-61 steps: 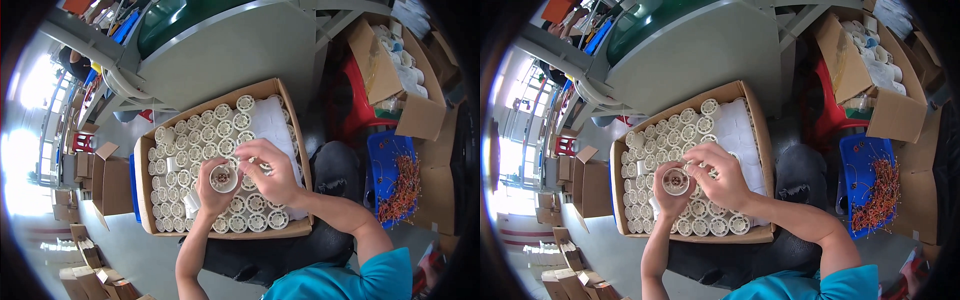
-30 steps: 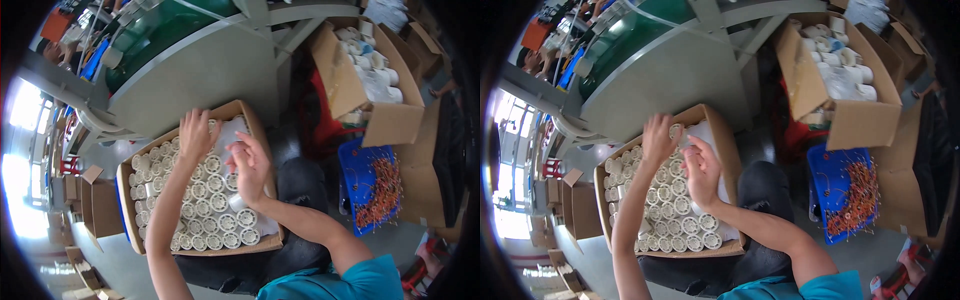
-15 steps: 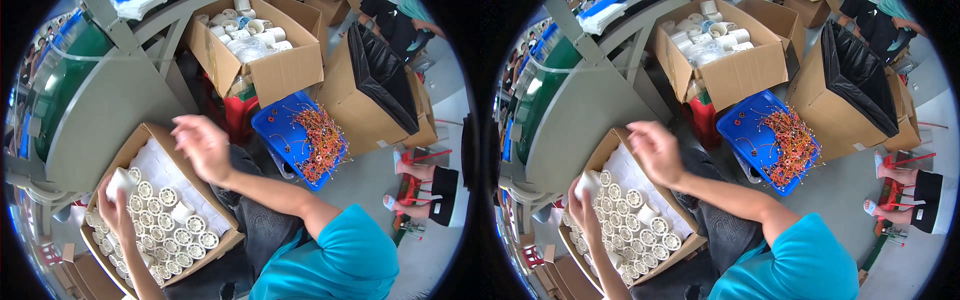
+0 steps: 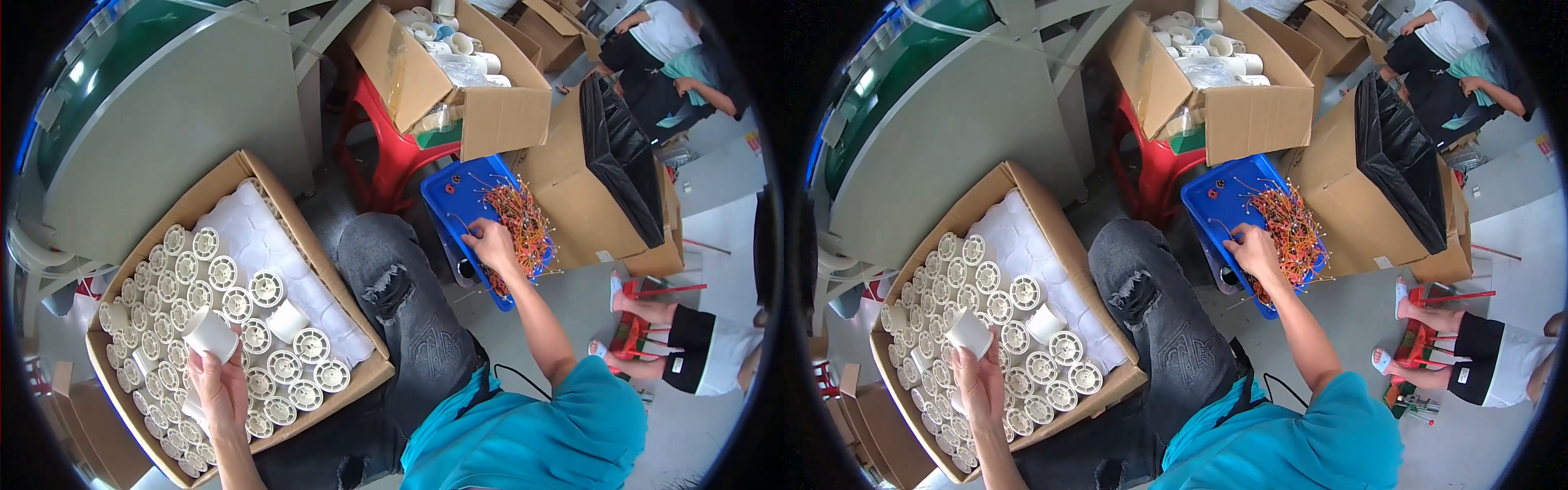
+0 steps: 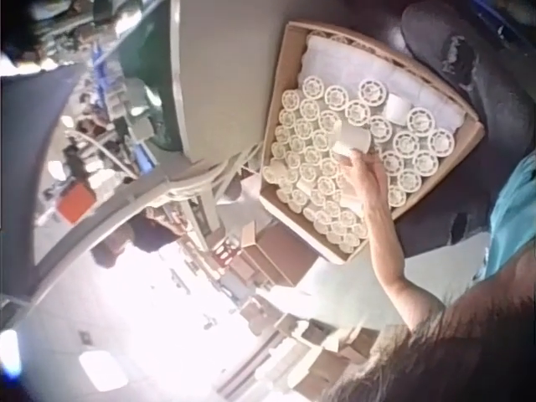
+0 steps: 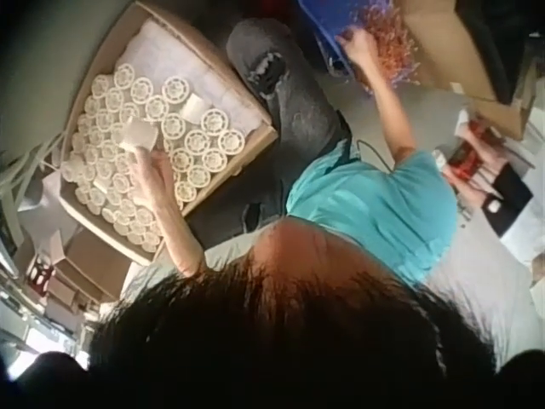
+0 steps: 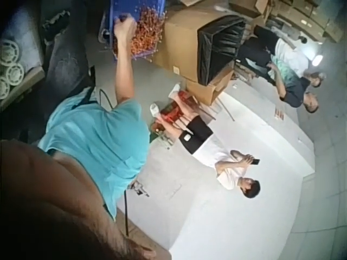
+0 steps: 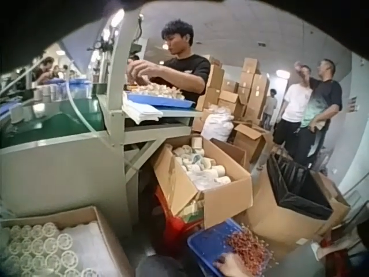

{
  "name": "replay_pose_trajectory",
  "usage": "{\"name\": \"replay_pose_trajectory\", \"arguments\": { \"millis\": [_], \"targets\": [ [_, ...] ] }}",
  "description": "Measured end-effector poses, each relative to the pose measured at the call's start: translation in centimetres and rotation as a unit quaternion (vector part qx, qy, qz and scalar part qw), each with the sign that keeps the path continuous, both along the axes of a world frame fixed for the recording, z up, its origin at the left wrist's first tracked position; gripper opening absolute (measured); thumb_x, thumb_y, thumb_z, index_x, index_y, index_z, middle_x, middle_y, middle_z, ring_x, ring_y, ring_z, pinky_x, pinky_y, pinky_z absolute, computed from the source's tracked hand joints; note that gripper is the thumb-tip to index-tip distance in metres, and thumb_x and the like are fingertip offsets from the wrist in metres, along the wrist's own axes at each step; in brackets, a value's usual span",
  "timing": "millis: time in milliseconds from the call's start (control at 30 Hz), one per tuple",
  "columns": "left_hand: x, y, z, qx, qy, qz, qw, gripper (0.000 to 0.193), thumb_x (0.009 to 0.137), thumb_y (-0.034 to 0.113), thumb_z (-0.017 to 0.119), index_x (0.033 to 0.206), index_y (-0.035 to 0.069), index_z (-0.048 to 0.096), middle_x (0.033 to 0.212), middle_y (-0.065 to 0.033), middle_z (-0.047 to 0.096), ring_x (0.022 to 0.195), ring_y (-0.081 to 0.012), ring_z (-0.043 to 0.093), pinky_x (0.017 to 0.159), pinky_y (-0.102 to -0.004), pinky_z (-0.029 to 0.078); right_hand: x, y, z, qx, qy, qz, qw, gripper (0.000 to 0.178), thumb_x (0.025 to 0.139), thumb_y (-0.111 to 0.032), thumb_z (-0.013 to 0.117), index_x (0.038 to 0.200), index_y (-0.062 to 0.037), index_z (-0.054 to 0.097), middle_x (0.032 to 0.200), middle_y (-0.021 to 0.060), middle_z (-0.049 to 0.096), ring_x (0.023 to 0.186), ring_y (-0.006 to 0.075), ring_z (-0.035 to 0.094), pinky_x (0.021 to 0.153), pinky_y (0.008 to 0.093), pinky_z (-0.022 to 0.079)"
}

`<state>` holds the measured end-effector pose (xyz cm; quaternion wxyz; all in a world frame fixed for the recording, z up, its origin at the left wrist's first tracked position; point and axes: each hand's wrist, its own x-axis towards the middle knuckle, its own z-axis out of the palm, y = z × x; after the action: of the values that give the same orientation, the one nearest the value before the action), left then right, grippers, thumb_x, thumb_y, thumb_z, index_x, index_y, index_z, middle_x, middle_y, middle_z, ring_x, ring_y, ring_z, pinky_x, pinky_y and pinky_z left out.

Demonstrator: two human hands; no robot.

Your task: The person assembles small electrical components into plastic light housing units by hand, taking components from a component tray and wiring from a cardboard box.

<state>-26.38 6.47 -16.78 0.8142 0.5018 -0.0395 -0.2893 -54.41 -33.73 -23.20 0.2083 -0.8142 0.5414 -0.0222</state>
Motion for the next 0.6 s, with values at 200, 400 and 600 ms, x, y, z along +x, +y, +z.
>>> {"name": "replay_pose_trajectory", "arguments": {
  "millis": [200,400,600],
  "targets": [
    [-1.6,-1.2,2.7,-0.013,0.082,-0.028,0.996,0.061,0.078,0.015,0.073,0.129,-0.005,0.047,0.109,-0.0106,0.057,0.097,-0.0238,0.062,0.091,-0.0347,0.051,-0.7,-0.4,1.8,-0.142,-0.146,-0.002,0.979,0.021,0.077,-0.005,0.076,0.097,-0.0011,0.071,0.093,0.0161,0.067,0.078,0.0291,0.069,0.072,0.0388,0.055],
    [-1.8,-0.5,2.8,-0.015,0.045,-0.101,0.994,0.063,0.071,0.023,0.079,0.122,-0.001,0.051,0.101,-0.0113,0.058,0.091,-0.0207,0.059,0.079,-0.0327,0.050,8.5,6.1,9.3,-0.171,-0.392,0.197,0.882,0.020,0.077,0.005,0.076,0.095,-0.0009,0.071,0.098,0.0096,0.065,0.075,0.0186,0.067,0.065,0.0287,0.055],
    [-1.3,-0.4,2.0,0.070,-0.165,-0.105,0.978,0.066,0.068,0.037,0.085,0.114,0.001,0.056,0.105,-0.0107,0.062,0.097,-0.0202,0.061,0.082,-0.0348,0.050,19.5,16.2,12.0,0.039,-0.439,0.440,0.782,0.023,0.076,0.002,0.077,0.098,-0.0007,0.071,0.096,0.0091,0.065,0.082,0.0195,0.067,0.071,0.0293,0.055]
  ]
}}
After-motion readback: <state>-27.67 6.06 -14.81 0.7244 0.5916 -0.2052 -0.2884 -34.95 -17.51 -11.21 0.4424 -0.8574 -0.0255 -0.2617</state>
